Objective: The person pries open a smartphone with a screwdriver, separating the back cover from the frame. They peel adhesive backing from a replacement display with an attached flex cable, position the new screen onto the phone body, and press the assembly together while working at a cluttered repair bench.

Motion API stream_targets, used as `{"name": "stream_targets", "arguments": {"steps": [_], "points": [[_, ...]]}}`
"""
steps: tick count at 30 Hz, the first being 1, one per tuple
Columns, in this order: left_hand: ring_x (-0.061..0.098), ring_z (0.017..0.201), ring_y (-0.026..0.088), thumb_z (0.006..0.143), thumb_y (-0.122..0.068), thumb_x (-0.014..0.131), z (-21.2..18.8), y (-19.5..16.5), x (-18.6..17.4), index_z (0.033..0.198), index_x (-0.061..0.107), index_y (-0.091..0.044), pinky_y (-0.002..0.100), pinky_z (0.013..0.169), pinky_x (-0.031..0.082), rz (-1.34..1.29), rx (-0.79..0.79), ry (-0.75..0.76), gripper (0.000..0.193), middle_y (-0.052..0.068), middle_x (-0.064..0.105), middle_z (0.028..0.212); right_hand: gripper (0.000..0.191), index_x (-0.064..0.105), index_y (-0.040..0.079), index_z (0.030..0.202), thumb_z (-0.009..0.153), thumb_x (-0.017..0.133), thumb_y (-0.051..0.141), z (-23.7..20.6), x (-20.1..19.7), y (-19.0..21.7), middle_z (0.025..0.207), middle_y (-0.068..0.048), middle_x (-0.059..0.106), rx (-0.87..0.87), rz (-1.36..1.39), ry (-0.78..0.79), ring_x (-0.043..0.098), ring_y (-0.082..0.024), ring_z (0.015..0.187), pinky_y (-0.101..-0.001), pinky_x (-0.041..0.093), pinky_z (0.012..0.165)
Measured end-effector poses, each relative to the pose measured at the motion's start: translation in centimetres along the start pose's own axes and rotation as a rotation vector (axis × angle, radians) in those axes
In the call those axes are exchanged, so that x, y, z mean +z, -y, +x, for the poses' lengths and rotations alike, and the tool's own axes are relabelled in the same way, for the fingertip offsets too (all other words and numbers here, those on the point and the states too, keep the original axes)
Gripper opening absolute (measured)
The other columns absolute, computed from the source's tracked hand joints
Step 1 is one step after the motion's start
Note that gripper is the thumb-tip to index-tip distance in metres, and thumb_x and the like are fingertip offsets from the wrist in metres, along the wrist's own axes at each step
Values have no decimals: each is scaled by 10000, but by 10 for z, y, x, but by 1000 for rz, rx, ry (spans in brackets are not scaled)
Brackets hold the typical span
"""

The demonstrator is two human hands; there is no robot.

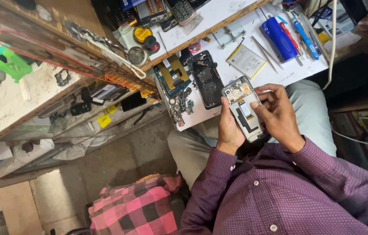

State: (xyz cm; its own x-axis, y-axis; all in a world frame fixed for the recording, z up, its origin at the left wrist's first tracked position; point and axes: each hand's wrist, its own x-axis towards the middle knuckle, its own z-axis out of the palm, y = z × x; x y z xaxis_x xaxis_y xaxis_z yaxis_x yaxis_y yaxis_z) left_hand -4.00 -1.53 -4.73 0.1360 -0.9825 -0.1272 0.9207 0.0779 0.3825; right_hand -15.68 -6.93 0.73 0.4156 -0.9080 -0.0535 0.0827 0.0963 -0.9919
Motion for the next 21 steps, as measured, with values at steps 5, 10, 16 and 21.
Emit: {"name": "stream_targets", "arguments": {"steps": [5,10,16,21], "points": [[502,1370,298,1098,-632,378,0,-3,-2,1643,288,-126,479,1143,420,-67,32,94,749,184,488,1515,401,605,27,1291,923,745,105,-16,-5,20,1152,-163,603,-294,-662,7,648,-212,899,-294,546,764],[469,1407,223,1098,-583,374,-2,2,4,1677,265,-158,390,1191,395,84,62,1,727,62,448,1578,347,708,61,1232,888,756,81,-8,-8,22,1198,-157,644,-573,-841,104,634,-320,1091,-384,526,910],[462,1428,220,1108,-576,355,-2,7,0,1658,275,-102,373,1209,385,126,64,-7,730,78,463,1562,315,736,60,1229,914,740,38,-6,-8,10,1156,-139,648,-489,-755,100,659,-272,1049,-346,536,883],[461,1432,247,1130,-568,330,-3,7,-1,1634,297,-52,397,1211,375,101,66,27,722,123,457,1556,283,748,73,1208,934,715,8,-7,-10,7,1148,-135,649,-439,-718,96,678,-244,1016,-322,547,849]]}}
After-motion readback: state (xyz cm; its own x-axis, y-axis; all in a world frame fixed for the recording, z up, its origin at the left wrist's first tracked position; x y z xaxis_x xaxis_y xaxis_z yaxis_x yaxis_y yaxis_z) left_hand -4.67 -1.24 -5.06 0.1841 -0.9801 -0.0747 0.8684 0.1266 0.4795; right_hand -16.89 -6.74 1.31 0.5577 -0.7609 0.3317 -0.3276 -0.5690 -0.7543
